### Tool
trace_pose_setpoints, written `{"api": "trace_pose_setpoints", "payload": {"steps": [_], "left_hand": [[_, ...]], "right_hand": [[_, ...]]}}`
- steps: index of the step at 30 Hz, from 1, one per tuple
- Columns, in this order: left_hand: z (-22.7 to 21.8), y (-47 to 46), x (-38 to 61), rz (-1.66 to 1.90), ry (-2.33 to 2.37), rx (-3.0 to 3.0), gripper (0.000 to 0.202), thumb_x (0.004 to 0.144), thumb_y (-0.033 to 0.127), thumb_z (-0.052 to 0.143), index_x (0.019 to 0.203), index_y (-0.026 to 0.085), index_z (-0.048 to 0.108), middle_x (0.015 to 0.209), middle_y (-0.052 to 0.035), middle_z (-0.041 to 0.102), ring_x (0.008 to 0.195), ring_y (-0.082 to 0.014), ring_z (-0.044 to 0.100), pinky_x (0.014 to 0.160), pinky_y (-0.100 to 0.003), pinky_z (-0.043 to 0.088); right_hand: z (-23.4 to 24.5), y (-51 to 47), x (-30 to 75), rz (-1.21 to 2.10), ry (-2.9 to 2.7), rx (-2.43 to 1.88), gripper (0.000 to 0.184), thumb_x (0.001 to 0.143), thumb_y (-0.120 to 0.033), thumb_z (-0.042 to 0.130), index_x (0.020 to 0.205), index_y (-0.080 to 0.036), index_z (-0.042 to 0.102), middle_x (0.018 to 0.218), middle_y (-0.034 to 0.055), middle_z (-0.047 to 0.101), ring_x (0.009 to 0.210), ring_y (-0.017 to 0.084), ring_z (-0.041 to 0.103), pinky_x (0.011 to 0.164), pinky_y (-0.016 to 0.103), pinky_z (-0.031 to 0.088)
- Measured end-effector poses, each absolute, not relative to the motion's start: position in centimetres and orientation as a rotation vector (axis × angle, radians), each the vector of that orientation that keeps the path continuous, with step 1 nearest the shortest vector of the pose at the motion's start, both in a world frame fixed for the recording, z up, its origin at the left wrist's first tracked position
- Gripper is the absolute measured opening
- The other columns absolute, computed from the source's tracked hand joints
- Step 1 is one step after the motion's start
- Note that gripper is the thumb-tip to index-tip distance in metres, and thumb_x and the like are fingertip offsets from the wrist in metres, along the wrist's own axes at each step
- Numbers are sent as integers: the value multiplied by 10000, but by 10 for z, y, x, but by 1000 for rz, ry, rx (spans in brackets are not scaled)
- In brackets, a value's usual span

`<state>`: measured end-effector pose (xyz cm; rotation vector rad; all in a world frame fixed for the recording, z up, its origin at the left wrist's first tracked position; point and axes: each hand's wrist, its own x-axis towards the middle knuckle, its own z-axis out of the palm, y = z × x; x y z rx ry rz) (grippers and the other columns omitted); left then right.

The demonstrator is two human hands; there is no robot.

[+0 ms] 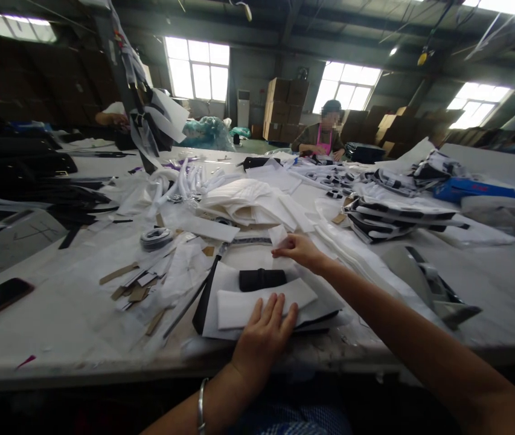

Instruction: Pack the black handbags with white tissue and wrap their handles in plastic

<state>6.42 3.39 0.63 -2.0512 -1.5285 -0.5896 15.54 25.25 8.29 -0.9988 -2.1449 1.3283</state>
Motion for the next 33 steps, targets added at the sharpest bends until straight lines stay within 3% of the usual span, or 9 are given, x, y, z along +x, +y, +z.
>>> {"api": "trace_pose_setpoints", "payload": {"steps": [7, 10, 13, 15, 18, 22, 27, 30, 33], "left_hand": [[9, 34, 62, -523, -1523, -2080, 387, 1012, 149, 446, 1380, 208, 551, 1370, -111, 632, 1265, -257, 604, 1006, -432, 550], [12, 33, 61, -513, -1514, -2088, 393, 1011, 148, 443, 1387, 202, 546, 1382, -113, 623, 1272, -264, 598, 1013, -436, 546], [14, 32, 60, -502, -1520, -2114, 387, 1016, 153, 429, 1382, 190, 549, 1418, -117, 592, 1302, -267, 571, 1034, -440, 533], [16, 31, 59, -507, -1527, -2144, 366, 1021, 161, 417, 1352, 174, 572, 1443, -117, 569, 1318, -262, 557, 1053, -436, 522], [20, 30, 56, -554, -1546, -2186, 356, 1019, 143, 406, 1326, 155, 587, 1464, -103, 549, 1334, -239, 542, 1088, -418, 498], [23, 30, 53, -688, -1626, -2186, 397, 1009, 123, 428, 1392, 149, 526, 1490, -110, 519, 1323, -198, 553, 1119, -382, 468], [22, 27, 51, -669, -1573, -2256, 552, 987, 218, 544, 1516, 254, 388, 1596, -98, 348, 1379, -248, 491, 1113, -444, 466], [22, 25, 50, -587, -1533, -2291, 584, 979, 257, 567, 1527, 295, 368, 1561, -23, 412, 1390, -284, 468, 1108, -481, 470], [23, 24, 51, -552, -1534, -2294, 584, 971, 239, 580, 1516, 320, 387, 1542, 14, 435, 1390, -294, 464, 1107, -485, 473]], "right_hand": [[113, 213, 182, 1124, -2234, -811, 254, 822, -449, 718, 925, -234, 805, 986, 31, 794, 998, 266, 732, 957, 365, 543], [112, 189, 204, 948, -2398, -722, 228, 885, -311, 645, 1046, -239, 789, 1072, 30, 779, 1030, 247, 726, 962, 346, 547], [96, 167, 226, 817, -2555, -643, 454, 829, -71, 532, 1206, -235, 723, 1210, 30, 733, 1158, 213, 671, 1044, 341, 501], [82, 154, 236, 679, -2650, -591, 602, 776, 2, 469, 1295, -232, 664, 1300, 36, 686, 1244, 201, 616, 1113, 379, 445], [70, 139, 246, 437, -2716, -566, 618, 824, -12, 458, 1390, -227, 578, 1380, 62, 631, 1306, 205, 563, 1156, 445, 392], [69, 127, 250, 190, -2755, -592, 467, 949, -196, 553, 1415, -236, 548, 1426, 81, 591, 1399, 265, 458, 1192, 522, 307], [67, 114, 248, 6, -2713, -662, 422, 945, -323, 619, 1351, -207, 603, 1503, 112, 505, 1445, 338, 371, 1204, 596, 232], [60, 102, 252, -37, -2597, -621, 365, 970, -252, 565, 1317, -148, 618, 1430, 139, 576, 1400, 309, 442, 1200, 563, 287], [48, 86, 269, -20, -2428, -553, 348, 968, -196, 569, 1313, -189, 618, 1303, 112, 673, 1293, 257, 566, 1162, 509, 389]]}}
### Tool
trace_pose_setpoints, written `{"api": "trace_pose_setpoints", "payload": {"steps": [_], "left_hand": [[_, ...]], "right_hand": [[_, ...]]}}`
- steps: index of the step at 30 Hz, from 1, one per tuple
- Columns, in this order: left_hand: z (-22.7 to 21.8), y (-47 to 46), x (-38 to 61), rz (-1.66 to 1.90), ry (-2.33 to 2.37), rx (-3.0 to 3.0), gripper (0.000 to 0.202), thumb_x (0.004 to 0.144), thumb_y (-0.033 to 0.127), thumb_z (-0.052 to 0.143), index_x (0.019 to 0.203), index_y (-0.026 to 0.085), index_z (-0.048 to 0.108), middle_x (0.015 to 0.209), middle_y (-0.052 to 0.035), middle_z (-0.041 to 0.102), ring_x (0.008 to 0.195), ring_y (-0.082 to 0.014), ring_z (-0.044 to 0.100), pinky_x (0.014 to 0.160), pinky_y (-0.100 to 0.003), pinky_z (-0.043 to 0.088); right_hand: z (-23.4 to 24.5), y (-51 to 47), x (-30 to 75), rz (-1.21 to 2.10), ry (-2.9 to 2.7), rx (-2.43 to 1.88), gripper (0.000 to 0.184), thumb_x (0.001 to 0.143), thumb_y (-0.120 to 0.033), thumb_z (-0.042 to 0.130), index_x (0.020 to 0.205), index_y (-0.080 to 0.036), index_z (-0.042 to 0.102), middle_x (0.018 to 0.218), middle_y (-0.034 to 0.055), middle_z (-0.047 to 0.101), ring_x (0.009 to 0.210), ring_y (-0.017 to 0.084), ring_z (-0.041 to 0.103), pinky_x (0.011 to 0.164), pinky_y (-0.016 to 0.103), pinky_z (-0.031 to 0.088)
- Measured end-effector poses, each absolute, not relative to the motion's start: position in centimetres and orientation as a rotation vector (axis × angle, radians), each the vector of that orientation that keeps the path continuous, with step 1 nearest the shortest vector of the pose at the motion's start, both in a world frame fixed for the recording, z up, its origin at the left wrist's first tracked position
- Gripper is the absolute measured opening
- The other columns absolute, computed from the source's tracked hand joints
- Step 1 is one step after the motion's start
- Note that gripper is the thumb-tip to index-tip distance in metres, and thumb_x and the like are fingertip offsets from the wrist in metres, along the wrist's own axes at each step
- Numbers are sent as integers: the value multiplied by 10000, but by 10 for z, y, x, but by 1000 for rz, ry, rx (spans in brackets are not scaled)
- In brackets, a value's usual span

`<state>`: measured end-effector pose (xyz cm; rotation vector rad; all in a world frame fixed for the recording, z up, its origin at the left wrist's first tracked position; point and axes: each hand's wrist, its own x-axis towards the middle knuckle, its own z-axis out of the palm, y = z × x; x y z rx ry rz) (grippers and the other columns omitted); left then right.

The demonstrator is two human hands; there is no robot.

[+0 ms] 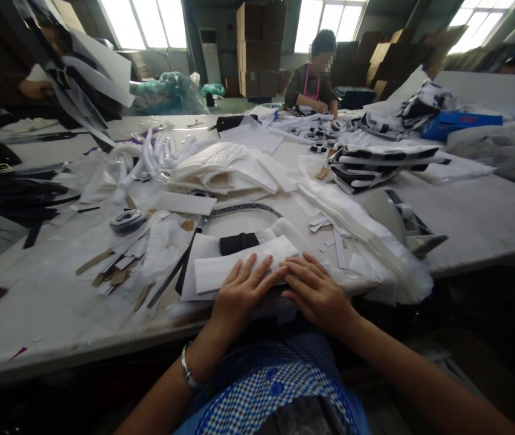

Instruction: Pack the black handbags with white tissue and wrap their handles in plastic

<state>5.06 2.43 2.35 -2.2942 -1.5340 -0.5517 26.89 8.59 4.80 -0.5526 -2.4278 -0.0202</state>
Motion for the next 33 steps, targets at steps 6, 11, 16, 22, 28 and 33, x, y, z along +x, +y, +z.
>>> {"api": "trace_pose_setpoints", "payload": {"steps": [6, 11, 16, 22, 28, 33], "left_hand": [[25, 25, 50, -552, -1552, -2313, 550, 962, 183, 576, 1487, 287, 448, 1526, -8, 457, 1394, -293, 458, 1115, -479, 467], [27, 25, 49, -555, -1570, -2329, 548, 960, 181, 565, 1487, 282, 453, 1532, -14, 451, 1410, -295, 437, 1122, -483, 455], [31, 25, 49, -524, -1565, -2346, 568, 947, 174, 563, 1496, 257, 440, 1548, -18, 424, 1420, -302, 423, 1126, -484, 446], [33, 27, 47, -483, -1574, -2381, 622, 920, 156, 586, 1510, 253, 414, 1539, -13, 444, 1440, -292, 391, 1145, -483, 424], [33, 27, 48, -500, -1569, -2367, 626, 923, 149, 569, 1516, 260, 403, 1549, -20, 427, 1439, -301, 391, 1139, -494, 427], [34, 27, 48, -491, -1576, -2364, 629, 924, 149, 572, 1517, 263, 398, 1553, -1, 418, 1439, -300, 392, 1141, -492, 426]], "right_hand": [[1, 41, 309, 313, -2176, -838, 325, 930, -139, 608, 1208, -296, 672, 1119, 51, 746, 1069, 228, 695, 961, 405, 568], [-33, 11, 293, 1022, -1817, -1355, 229, 899, -387, 664, 1083, -260, 616, 1065, 69, 738, 1001, 259, 721, 906, 408, 584], [-40, 6, 274, 1477, -1471, -1373, 365, 841, -487, 705, 1060, -246, 540, 868, 17, 720, 854, 227, 709, 818, 354, 558], [-21, 5, 294, 1636, -1319, -1208, 559, 801, -421, 775, 1249, -265, 477, 711, -60, 612, 659, 155, 628, 642, 263, 508], [8, 12, 304, 1730, -1487, -1154, 321, 862, -391, 696, 1138, -229, 712, 943, 45, 730, 856, 202, 701, 766, 322, 575], [8, 22, 301, 1316, -1832, -1043, 252, 898, -231, 624, 1124, -255, 733, 1105, 56, 744, 1030, 228, 697, 940, 386, 564]]}}
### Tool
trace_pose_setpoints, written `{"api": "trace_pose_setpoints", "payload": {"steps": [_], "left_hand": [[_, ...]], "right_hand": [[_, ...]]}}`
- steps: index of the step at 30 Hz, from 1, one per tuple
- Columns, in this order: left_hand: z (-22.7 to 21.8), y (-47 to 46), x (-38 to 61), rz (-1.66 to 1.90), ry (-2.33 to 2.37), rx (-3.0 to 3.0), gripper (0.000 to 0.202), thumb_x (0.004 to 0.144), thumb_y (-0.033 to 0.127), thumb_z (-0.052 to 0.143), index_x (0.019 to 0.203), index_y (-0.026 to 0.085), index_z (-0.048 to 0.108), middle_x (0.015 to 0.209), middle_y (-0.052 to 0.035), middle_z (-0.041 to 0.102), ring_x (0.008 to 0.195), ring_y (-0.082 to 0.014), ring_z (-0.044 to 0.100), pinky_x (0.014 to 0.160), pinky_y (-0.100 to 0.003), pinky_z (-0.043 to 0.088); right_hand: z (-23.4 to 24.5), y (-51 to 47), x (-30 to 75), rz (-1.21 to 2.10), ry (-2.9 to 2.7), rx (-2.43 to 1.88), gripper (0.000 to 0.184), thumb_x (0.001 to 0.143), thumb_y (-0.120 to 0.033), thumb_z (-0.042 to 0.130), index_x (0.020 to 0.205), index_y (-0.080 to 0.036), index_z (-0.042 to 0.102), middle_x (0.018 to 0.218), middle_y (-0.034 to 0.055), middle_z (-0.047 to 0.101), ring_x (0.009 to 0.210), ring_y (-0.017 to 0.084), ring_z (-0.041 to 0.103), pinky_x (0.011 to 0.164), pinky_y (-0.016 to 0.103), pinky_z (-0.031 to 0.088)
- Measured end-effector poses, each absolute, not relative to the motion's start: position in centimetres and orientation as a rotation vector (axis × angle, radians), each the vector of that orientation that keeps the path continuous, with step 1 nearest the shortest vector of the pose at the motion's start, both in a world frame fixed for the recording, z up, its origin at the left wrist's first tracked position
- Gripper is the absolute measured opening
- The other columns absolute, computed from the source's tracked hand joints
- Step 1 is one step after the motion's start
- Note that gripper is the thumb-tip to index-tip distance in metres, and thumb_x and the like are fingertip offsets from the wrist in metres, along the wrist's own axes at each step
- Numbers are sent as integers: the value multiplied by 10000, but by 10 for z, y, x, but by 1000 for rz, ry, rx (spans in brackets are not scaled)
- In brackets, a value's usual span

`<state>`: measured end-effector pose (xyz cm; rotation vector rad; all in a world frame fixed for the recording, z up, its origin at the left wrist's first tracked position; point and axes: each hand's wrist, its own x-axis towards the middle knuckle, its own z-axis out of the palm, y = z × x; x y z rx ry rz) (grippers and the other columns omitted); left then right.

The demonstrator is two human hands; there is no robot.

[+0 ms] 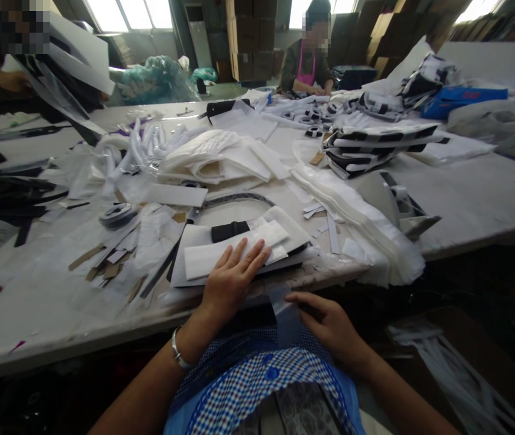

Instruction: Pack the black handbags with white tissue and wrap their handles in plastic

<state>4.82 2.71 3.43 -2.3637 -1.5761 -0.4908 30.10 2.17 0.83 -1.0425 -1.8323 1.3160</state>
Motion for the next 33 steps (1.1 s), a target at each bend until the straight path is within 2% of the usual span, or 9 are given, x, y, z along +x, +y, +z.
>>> {"api": "trace_pose_setpoints", "payload": {"steps": [5, 10, 14, 17, 22, 25, 28, 30, 33], "left_hand": [[34, 27, 48, -469, -1583, -2376, 614, 937, 164, 572, 1518, 265, 397, 1564, 13, 396, 1444, -305, 382, 1150, -492, 414], [31, 25, 51, -424, -1580, -2382, 574, 969, 162, 528, 1519, 259, 394, 1571, 12, 386, 1449, -306, 370, 1148, -501, 413], [26, 24, 52, -433, -1557, -2364, 575, 982, 171, 510, 1533, 243, 362, 1577, 4, 377, 1445, -316, 374, 1145, -518, 410], [24, 25, 50, -444, -1544, -2380, 582, 991, 176, 492, 1546, 243, 331, 1579, -9, 376, 1440, -311, 384, 1145, -522, 407], [32, 24, 47, -479, -1548, -2494, 594, 993, 138, 441, 1554, 275, 307, 1584, 3, 367, 1451, -285, 374, 1179, -529, 352], [43, 23, 49, -526, -1595, -2584, 618, 979, 309, 531, 1554, 284, 309, 1580, -4, 381, 1454, -309, 366, 1185, -555, 326], [46, 24, 52, -587, -1624, -2572, 575, 970, 431, 554, 1510, 304, 404, 1536, -13, 458, 1419, -313, 427, 1181, -565, 323], [41, 25, 53, -622, -1607, -2498, 459, 1006, 342, 511, 1464, 335, 468, 1496, 11, 511, 1380, -281, 486, 1172, -547, 345], [32, 27, 52, -633, -1568, -2418, 424, 1023, 221, 466, 1422, 359, 514, 1463, 35, 545, 1350, -251, 522, 1155, -516, 382]], "right_hand": [[19, 36, 297, 477, -2075, -849, 241, 914, -134, 601, 995, -289, 767, 957, 52, 727, 991, 224, 686, 880, 378, 594], [44, 61, 294, 108, -2225, -651, 222, 926, -116, 605, 1048, -259, 723, 1322, 75, 654, 1312, 263, 552, 1105, 468, 484], [51, 87, 286, 44, -2405, -462, 223, 974, -93, 504, 1095, -197, 661, 1405, 96, 607, 1404, 249, 452, 1166, 499, 408], [49, 101, 281, 79, -2461, -439, 259, 980, -55, 436, 1114, -173, 624, 1338, 115, 655, 1320, 210, 551, 1135, 455, 452], [42, 103, 280, 124, -2397, -449, 201, 968, -80, 474, 1091, -183, 596, 1239, 103, 715, 1209, 185, 643, 1108, 399, 484], [36, 101, 281, 159, -2362, -447, 186, 958, -92, 500, 1091, -187, 589, 1227, 101, 721, 1202, 191, 648, 1109, 395, 481], [29, 102, 282, 203, -2339, -453, 197, 952, -86, 509, 1107, -184, 579, 1224, 106, 722, 1212, 199, 641, 1108, 410, 476], [27, 102, 283, 239, -2322, -436, 201, 945, -71, 507, 1092, -185, 584, 1232, 112, 717, 1230, 213, 629, 1109, 435, 471], [27, 94, 287, 284, -2247, -392, 228, 917, -41, 526, 1073, -185, 610, 1203, 115, 730, 1202, 235, 649, 1110, 478, 460]]}}
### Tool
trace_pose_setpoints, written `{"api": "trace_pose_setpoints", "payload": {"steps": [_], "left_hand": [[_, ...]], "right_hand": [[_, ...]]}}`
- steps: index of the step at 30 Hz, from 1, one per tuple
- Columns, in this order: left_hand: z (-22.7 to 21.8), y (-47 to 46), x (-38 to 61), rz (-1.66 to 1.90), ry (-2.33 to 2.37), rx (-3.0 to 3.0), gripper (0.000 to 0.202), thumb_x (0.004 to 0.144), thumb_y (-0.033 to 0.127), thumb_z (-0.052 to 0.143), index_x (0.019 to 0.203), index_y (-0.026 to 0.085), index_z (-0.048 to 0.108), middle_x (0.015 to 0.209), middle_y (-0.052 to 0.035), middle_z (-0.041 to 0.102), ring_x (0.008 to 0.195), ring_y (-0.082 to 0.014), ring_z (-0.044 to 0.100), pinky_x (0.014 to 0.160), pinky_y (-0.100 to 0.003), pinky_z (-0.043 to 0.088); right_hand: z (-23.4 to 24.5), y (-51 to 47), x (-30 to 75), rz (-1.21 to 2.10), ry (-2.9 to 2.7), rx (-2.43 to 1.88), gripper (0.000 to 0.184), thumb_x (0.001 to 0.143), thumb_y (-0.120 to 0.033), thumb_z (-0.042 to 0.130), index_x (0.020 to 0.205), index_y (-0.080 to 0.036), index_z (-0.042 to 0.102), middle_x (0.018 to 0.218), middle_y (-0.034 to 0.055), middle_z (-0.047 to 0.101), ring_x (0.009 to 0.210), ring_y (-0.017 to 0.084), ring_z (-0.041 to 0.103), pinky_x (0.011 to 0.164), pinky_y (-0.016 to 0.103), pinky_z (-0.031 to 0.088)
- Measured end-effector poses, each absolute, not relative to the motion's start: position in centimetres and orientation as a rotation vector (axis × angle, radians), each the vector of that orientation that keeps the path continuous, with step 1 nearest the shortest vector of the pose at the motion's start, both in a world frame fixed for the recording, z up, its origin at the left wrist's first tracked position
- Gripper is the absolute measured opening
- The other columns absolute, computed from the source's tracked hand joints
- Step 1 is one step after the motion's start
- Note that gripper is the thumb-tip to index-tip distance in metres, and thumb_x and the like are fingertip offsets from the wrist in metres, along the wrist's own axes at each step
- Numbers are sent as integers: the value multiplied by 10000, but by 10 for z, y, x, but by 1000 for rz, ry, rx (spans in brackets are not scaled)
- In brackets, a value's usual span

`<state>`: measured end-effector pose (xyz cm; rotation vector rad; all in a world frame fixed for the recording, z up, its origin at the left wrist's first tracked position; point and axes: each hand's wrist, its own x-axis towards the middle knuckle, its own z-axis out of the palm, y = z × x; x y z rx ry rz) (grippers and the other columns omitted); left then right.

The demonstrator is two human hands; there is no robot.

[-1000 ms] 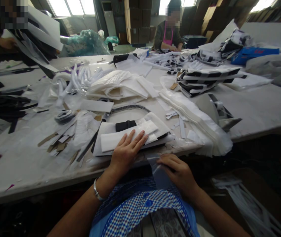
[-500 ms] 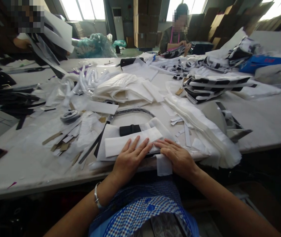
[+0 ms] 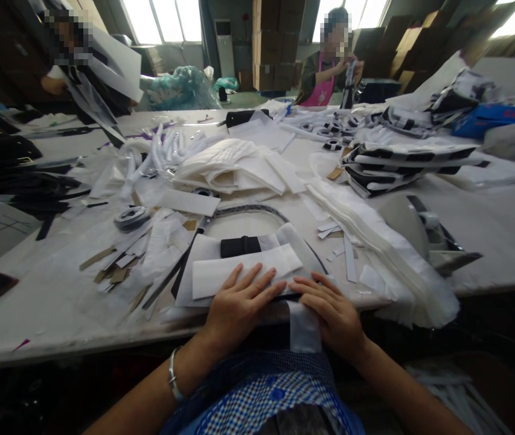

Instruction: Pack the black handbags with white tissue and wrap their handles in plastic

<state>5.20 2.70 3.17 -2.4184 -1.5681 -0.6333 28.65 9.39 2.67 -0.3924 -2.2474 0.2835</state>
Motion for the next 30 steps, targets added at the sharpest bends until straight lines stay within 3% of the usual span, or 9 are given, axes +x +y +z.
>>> {"api": "trace_pose_setpoints", "payload": {"steps": [6, 11, 19, 26, 30], "left_hand": [[25, 28, 49, -645, -1493, -2401, 429, 1031, 171, 411, 1406, 335, 541, 1463, 23, 544, 1340, -257, 533, 1133, -510, 415], [26, 29, 50, -614, -1468, -2392, 427, 1023, 165, 439, 1405, 324, 546, 1463, 9, 545, 1344, -265, 527, 1146, -512, 401], [23, 31, 49, -540, -1438, -2390, 431, 1013, 168, 465, 1412, 315, 539, 1461, -15, 552, 1329, -271, 543, 1114, -516, 432], [19, 31, 50, -548, -1396, -2388, 402, 1002, 229, 515, 1398, 284, 555, 1464, -43, 554, 1324, -302, 545, 1094, -540, 452], [16, 31, 52, -622, -1389, -2383, 302, 1004, 233, 512, 1272, 216, 650, 1445, -80, 572, 1333, -313, 535, 1106, -549, 445]], "right_hand": [[22, 57, 294, 552, -2077, -448, 354, 878, 1, 558, 1166, -185, 647, 1069, 90, 771, 1019, 199, 731, 948, 351, 583], [16, 39, 301, 691, -2085, -474, 382, 866, 35, 528, 1133, -198, 670, 1025, 61, 777, 987, 189, 738, 926, 331, 590], [25, 34, 308, 596, -2145, -405, 383, 857, 52, 506, 1129, -173, 657, 1003, 74, 782, 1005, 190, 734, 933, 342, 591], [58, 79, 283, 299, -2185, -349, 300, 878, 1, 560, 1093, -173, 676, 965, 65, 789, 899, 169, 751, 886, 312, 589], [70, 110, 263, 142, -2226, -389, 269, 892, -18, 550, 1048, -176, 701, 940, 51, 788, 854, 165, 747, 858, 306, 570]]}}
